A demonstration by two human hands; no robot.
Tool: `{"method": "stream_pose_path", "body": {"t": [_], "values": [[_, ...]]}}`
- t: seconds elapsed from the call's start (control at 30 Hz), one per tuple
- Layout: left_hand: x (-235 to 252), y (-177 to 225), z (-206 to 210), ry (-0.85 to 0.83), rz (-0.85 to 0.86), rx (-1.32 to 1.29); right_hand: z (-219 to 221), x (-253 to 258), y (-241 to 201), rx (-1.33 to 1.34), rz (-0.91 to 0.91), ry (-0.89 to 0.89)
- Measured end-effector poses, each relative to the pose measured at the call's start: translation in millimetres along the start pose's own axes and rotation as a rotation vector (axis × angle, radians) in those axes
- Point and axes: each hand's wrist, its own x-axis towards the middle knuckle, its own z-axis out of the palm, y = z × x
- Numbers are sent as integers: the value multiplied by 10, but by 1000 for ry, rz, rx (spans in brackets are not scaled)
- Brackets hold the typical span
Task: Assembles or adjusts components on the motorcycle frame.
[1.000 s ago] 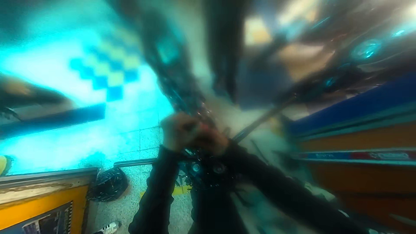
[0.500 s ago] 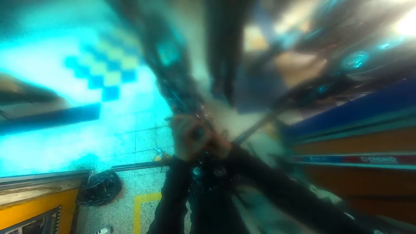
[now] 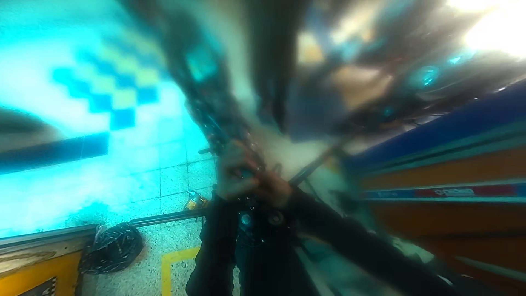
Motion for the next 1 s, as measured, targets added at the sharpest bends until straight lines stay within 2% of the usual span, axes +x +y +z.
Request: {"method": "stream_pose_path", "body": {"t": [0.07, 0.17, 0.2, 0.23, 0.3, 0.43, 0.53, 0.6, 0.67, 0.73, 0.83, 1.0], "values": [[56, -80, 3, -40, 149, -65, -14, -2, -31, -36, 22, -16], [163, -187, -16, -159, 465, -100, -20, -14, -124, -80, 41, 1], [185, -199, -17, -179, 498, -126, -21, -14, -136, -91, 51, -3], [198, -200, -19, -186, 465, -168, -20, -6, -121, -98, 56, -15], [218, -144, -26, -180, 270, -224, -27, 19, -100, -104, 53, -40], [164, 80, -112, -152, -26, -113, 22, -14, -180, -83, 44, 8], [196, 278, -156, -69, -105, 163, -11, 37, -267, -53, -13, 62], [296, 431, -146, -52, -78, 517, -77, 138, -325, -45, -8, 72], [358, 514, -89, -95, -88, 886, -123, 245, -247, -43, -7, 46], [350, 506, -47, -180, -187, 1138, -137, 318, -102, -29, 24, -10], [291, 478, -9, -300, -321, 1236, -119, 315, 36, -53, 40, -43], [299, 538, 118, -366, -455, 1335, -93, 255, 51, -16, 83, -31]]}}
